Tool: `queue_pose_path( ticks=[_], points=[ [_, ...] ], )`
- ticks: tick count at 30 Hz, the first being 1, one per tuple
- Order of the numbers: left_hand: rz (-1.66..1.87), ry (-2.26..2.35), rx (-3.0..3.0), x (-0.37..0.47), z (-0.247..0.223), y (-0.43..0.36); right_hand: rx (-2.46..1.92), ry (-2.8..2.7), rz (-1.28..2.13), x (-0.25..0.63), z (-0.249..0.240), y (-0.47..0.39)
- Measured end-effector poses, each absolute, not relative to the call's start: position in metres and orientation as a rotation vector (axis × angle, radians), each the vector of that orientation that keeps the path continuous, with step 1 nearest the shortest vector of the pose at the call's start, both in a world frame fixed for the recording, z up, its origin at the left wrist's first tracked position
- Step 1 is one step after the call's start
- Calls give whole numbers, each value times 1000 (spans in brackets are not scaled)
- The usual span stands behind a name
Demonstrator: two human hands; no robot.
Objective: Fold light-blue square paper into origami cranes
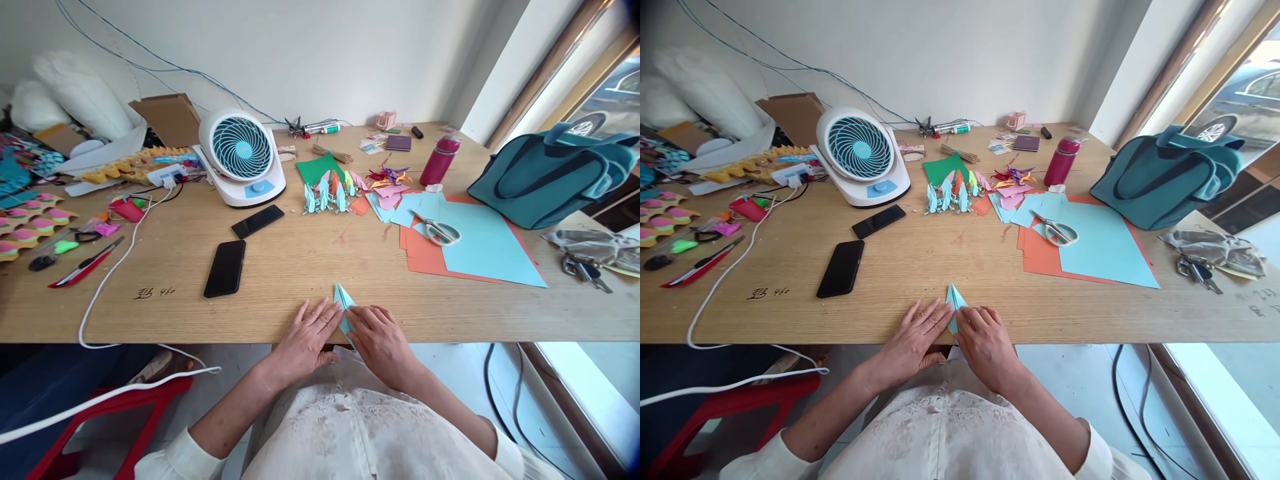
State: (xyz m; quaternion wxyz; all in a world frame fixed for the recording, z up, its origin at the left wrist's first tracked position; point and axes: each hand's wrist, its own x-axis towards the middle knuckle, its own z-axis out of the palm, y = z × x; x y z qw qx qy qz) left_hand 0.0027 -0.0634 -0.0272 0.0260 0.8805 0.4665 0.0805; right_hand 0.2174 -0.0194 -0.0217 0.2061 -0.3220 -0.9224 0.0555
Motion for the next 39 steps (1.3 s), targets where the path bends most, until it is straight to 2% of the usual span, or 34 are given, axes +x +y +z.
queue_pose_path(
  ticks=[6, 11, 16, 39],
  points=[
    [208, 1427, 2631, -1, -21, -62, -1032, -2578, 31, 211, -31, -32],
    [355, 1397, 2619, 2, -10, -50, -1102, -2544, 16, 207, -34, -33],
    [328, 1227, 2698, 15, -20, -37, -1090, -2553, 41, 207, -35, -33],
    [198, 1459, 2610, 13, -28, -28, -1070, -2593, 49, 218, -40, -30]
  ],
)
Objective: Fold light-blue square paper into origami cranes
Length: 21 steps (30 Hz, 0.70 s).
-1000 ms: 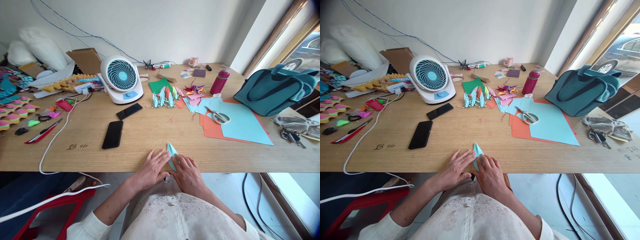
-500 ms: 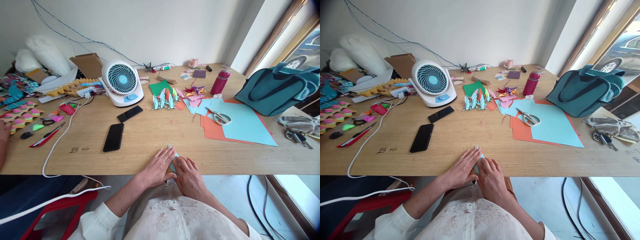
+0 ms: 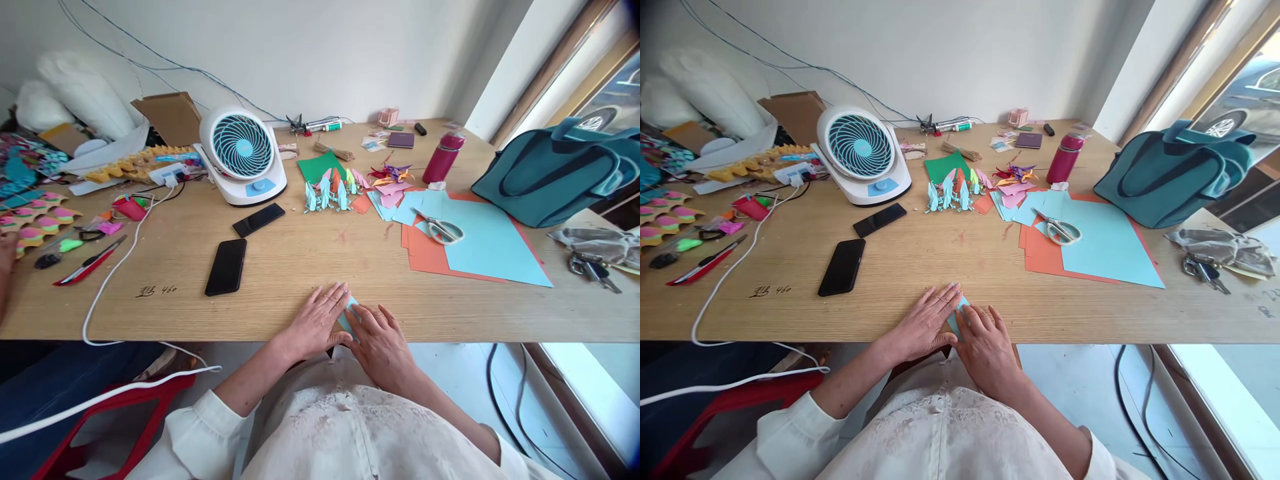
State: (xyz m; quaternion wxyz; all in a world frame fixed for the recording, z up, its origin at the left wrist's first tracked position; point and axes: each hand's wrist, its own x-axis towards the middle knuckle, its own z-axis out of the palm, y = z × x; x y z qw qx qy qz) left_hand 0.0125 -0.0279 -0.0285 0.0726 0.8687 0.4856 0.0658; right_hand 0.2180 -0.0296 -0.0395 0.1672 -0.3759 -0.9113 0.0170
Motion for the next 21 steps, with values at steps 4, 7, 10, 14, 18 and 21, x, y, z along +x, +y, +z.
queue_pose_path(
  ticks=[4, 7, 10, 14, 18, 21],
  points=[
    [159, 1513, 2597, 15, -31, -29, -1067, -2590, 40, 219, -42, -32],
    [141, 1542, 2613, 17, -30, -30, -1050, -2594, 16, 220, -45, -33],
    [144, 1556, 2633, 18, -30, -33, -988, -2629, 1, 226, -49, -33],
    [180, 1557, 2634, 20, -33, -48, -877, -2677, -19, 238, -52, -35],
    [234, 1651, 2616, 27, -39, -62, -825, -2657, -25, 244, -55, -35],
    [290, 1753, 2610, 32, -45, -68, -773, -2630, -40, 246, -56, -33]
  ],
)
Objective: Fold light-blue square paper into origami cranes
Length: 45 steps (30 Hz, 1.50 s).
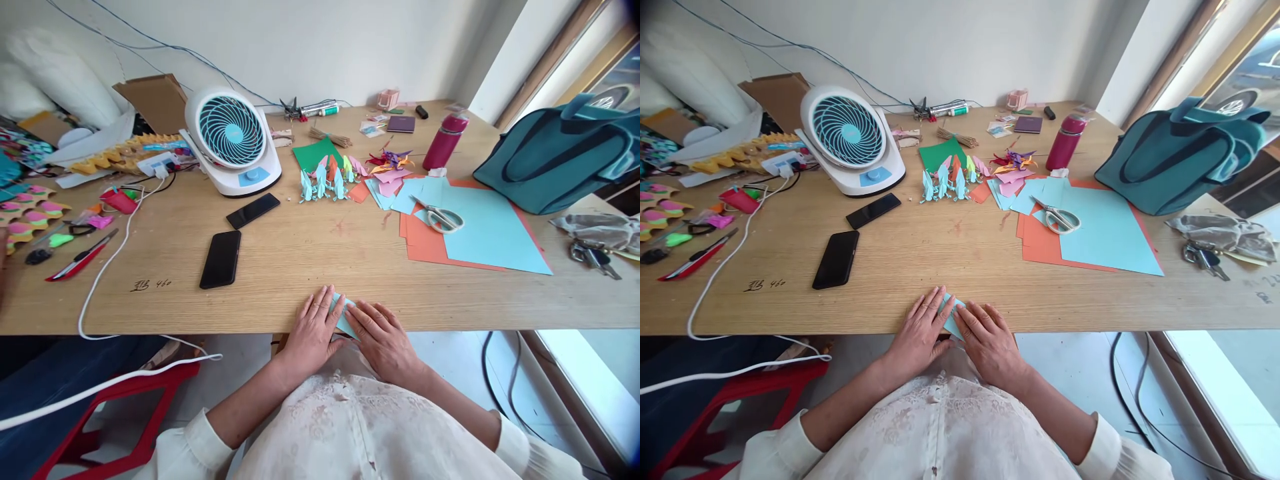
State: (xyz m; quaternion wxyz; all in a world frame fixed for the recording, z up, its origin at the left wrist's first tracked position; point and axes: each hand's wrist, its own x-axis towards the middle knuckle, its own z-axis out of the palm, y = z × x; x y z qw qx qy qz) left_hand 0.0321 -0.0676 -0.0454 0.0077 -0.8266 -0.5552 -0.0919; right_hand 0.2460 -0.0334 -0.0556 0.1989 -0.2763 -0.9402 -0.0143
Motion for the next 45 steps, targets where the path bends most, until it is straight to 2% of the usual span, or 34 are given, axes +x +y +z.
queue_pose_path(
  ticks=[14, 21, 24, 28, 31, 33, 38, 43, 45],
  points=[
    [-485, -1761, -2545, 35, -37, -71, -579, -2582, 112, 244, -27, -29],
    [-781, -1424, -2526, 22, -28, -51, -495, -2434, 222, 246, -15, -27],
    [-846, -1239, -2540, 12, -19, -34, -641, -2204, 530, 248, -8, -23],
    [-850, -970, -2553, 3, -1, -14, -992, -1597, 1280, 244, -2, -8],
    [-793, -862, -2616, 5, 11, -5, -961, -1369, 1868, 236, -2, 1],
    [-740, -835, -2663, 10, 16, 0, -911, -1222, 1990, 231, -3, 4],
    [-815, -1097, -2611, 24, 17, 4, -956, -1117, 1773, 228, -7, 5],
    [-1484, -1804, -2524, 44, 17, -8, -1033, -1133, 1505, 223, -13, 7],
    [-1646, -2003, -2543, 53, 19, -12, -1035, -1133, 1447, 219, -14, 6]
  ],
)
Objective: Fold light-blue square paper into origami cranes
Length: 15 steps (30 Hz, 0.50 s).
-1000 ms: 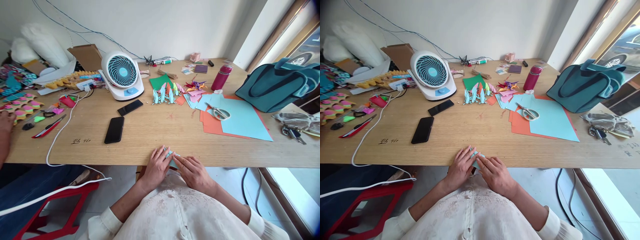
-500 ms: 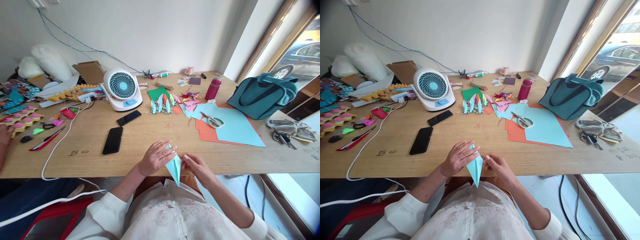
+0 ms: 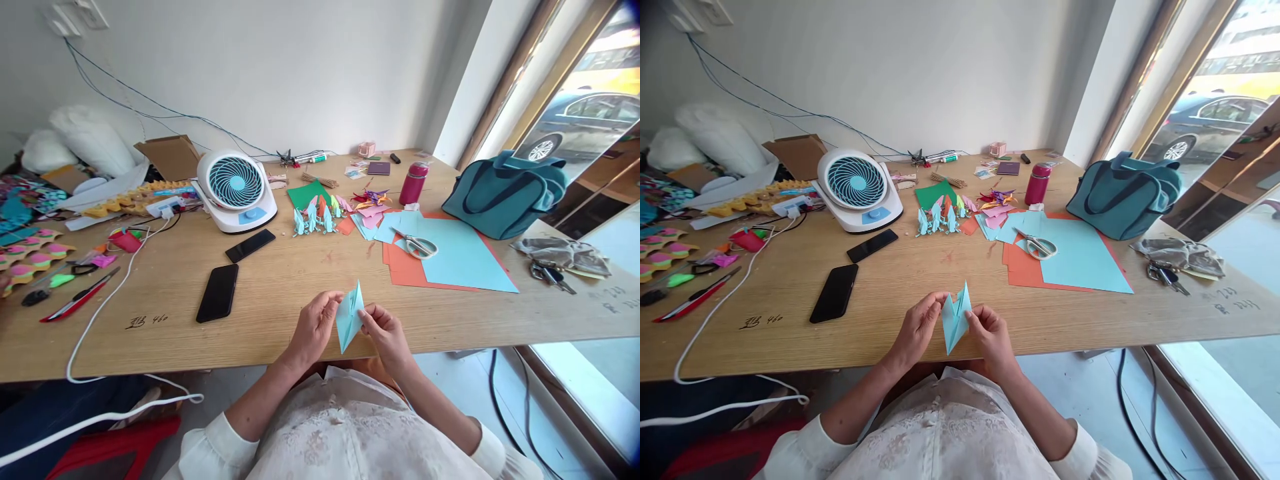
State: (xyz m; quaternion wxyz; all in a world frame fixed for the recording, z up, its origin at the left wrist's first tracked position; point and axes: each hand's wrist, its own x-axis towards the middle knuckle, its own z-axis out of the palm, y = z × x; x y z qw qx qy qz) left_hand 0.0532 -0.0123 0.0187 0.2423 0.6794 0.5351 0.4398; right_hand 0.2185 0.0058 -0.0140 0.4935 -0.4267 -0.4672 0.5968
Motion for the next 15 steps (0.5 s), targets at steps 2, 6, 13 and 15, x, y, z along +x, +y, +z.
queue_pose_path(
  ticks=[2, 6, 13, 15],
  points=[
    [1195, 1472, 1744, 60, 18, -13, -1026, -1135, 1418, 214, -15, 3],
    [1203, 1458, 1642, 66, 12, -7, -972, -1179, 1438, 210, -22, -2],
    [1187, 1516, 1782, 64, 3, -7, -926, -1211, 1480, 208, -35, -5],
    [1188, 1522, 1876, 62, 2, -7, -910, -1235, 1490, 209, -29, -4]
  ],
)
